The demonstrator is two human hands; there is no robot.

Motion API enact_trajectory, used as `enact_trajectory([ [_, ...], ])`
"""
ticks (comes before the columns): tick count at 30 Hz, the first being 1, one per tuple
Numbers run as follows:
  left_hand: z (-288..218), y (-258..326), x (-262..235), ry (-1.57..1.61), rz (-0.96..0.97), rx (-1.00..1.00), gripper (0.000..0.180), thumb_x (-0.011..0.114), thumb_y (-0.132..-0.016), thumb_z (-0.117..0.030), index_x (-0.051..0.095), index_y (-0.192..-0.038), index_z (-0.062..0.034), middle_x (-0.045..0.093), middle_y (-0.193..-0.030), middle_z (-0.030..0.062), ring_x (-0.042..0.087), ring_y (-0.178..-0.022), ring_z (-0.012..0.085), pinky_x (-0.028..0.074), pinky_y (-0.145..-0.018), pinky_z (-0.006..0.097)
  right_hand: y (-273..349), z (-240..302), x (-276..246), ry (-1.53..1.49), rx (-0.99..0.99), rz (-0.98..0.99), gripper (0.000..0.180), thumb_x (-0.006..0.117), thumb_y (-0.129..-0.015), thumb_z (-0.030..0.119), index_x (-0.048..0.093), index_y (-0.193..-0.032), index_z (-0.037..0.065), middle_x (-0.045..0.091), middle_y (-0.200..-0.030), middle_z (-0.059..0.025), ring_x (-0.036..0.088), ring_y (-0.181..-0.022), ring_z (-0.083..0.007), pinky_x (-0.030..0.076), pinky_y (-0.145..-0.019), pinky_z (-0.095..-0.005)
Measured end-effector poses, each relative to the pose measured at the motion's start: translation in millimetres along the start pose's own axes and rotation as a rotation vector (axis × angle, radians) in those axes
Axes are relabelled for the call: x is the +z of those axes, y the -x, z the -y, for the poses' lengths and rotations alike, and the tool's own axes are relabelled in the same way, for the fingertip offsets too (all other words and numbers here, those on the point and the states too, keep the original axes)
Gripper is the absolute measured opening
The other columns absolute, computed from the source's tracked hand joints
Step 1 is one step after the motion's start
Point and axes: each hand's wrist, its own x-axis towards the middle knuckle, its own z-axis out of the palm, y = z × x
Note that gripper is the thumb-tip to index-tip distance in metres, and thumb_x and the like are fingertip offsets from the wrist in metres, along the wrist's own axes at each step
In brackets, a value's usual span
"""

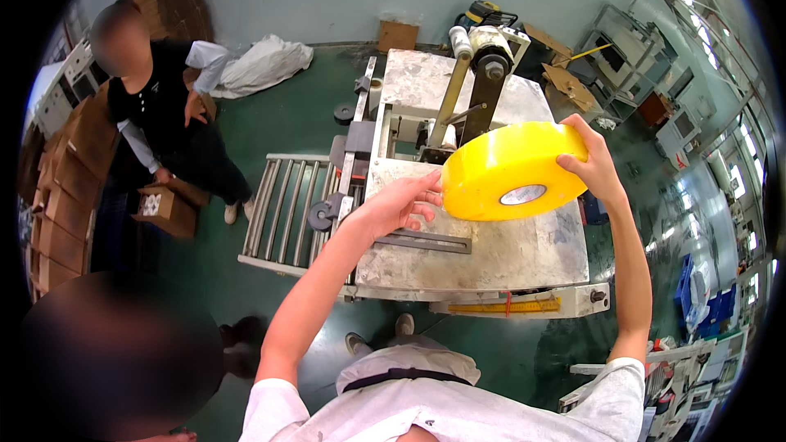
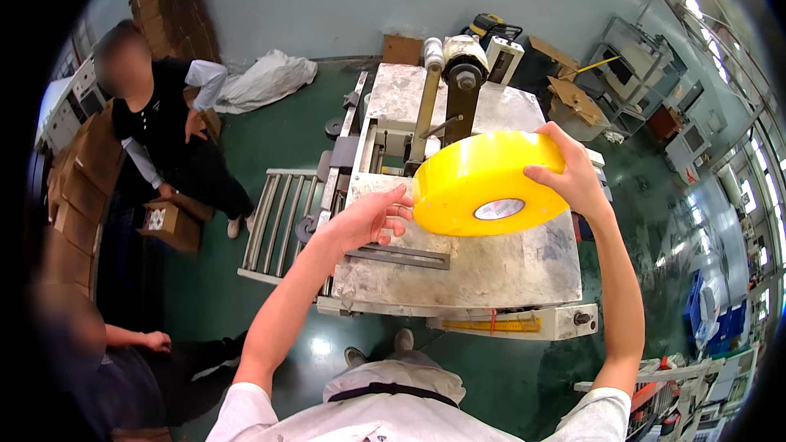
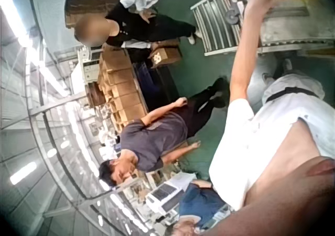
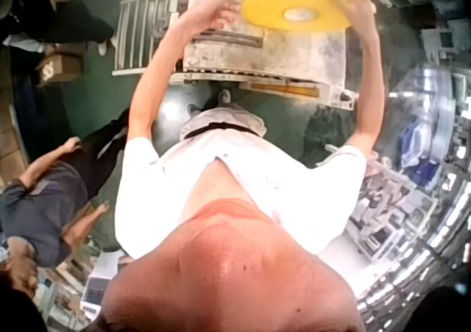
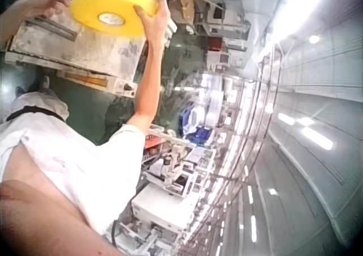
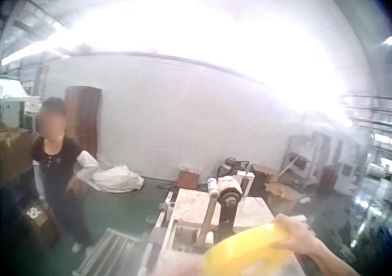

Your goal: The person picks up a large yellow roll of tape and walks to a machine. They place the roll onto a spindle, align it, and secure it by tightening a clamp mechanism with both hands.

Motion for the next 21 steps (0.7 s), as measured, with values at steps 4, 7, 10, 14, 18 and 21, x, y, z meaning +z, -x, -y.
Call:
enact_trajectory([
  [4, -0.6, -9.3, 0.6, 0.003, 0.028, 0.074, 0.028, 0.059, -0.099, -0.035, 0.059, -0.101, -0.007, 0.06, -0.086, -0.0013, 0.05, -0.058, 0.0043, 0.033, -0.043, 0.019, -1.1, -6.7, -2.9, -0.045, 0.023, -0.006, 0.054, 0.07, -0.079, 0.049, 0.055, -0.111, 0.009, 0.063, -0.094, -0.01, 0.063, -0.087, -0.0204, 0.052, -0.081, -0.0294],
  [7, -2.7, -5.5, 12.3, 0.089, -0.06, 0.084, 0.02, 0.062, -0.098, -0.026, 0.059, -0.098, -0.0059, 0.057, -0.086, -0.0025, 0.047, -0.059, 0.0021, 0.031, -0.044, 0.019, -0.6, -11.8, -3.4, -0.055, 0.013, -0.003, 0.054, 0.07, -0.079, 0.049, 0.055, -0.112, 0.009, 0.063, -0.094, -0.0101, 0.063, -0.087, -0.0203, 0.052, -0.081, -0.0299],
  [10, -1.3, -6.0, 9.5, 0.088, -0.079, 0.075, 0.018, 0.063, -0.098, -0.024, 0.059, -0.099, -0.006, 0.056, -0.088, -0.0022, 0.047, -0.06, 0.0021, 0.03, -0.045, 0.018, -0.5, -11.1, -2.4, -0.056, -0.01, -0.002, 0.054, 0.07, -0.08, 0.05, 0.055, -0.112, 0.009, 0.064, -0.094, -0.0101, 0.063, -0.088, -0.0203, 0.053, -0.081, -0.0297],
  [14, -1.3, -6.0, 10.2, -0.023, -0.079, 0.166, 0.017, 0.063, -0.097, -0.023, 0.058, -0.1, -0.0074, 0.056, -0.088, -0.0013, 0.046, -0.06, 0.0037, 0.03, -0.046, 0.018, -0.1, -11.9, -2.6, -0.098, -0.005, 0.001, 0.054, 0.069, -0.081, 0.051, 0.056, -0.112, 0.009, 0.064, -0.095, -0.0099, 0.063, -0.087, -0.0202, 0.053, -0.081, -0.0285],
  [18, -0.9, -7.8, 13.6, -0.243, -0.119, 0.351, 0.012, 0.059, -0.097, -0.019, 0.054, -0.094, -0.0079, 0.053, -0.086, -0.0014, 0.046, -0.061, 0.0047, 0.034, -0.049, 0.021, -1.0, -16.9, -5.2, -0.134, -0.001, 0.017, 0.052, 0.069, -0.081, 0.049, 0.056, -0.112, 0.009, 0.064, -0.094, -0.0094, 0.063, -0.086, -0.0191, 0.053, -0.081, -0.0278],
  [21, -5.8, -8.0, 14.8, -0.351, -0.141, 0.367, 0.01, 0.056, -0.095, -0.016, 0.053, -0.091, -0.0078, 0.053, -0.086, -0.0014, 0.048, -0.064, 0.0052, 0.038, -0.052, 0.022, -0.3, -14.1, -6.4, -0.115, -0.014, 0.011, 0.051, 0.07, -0.081, 0.047, 0.056, -0.112, 0.009, 0.063, -0.093, -0.009, 0.063, -0.086, -0.0183, 0.053, -0.08, -0.0276],
])
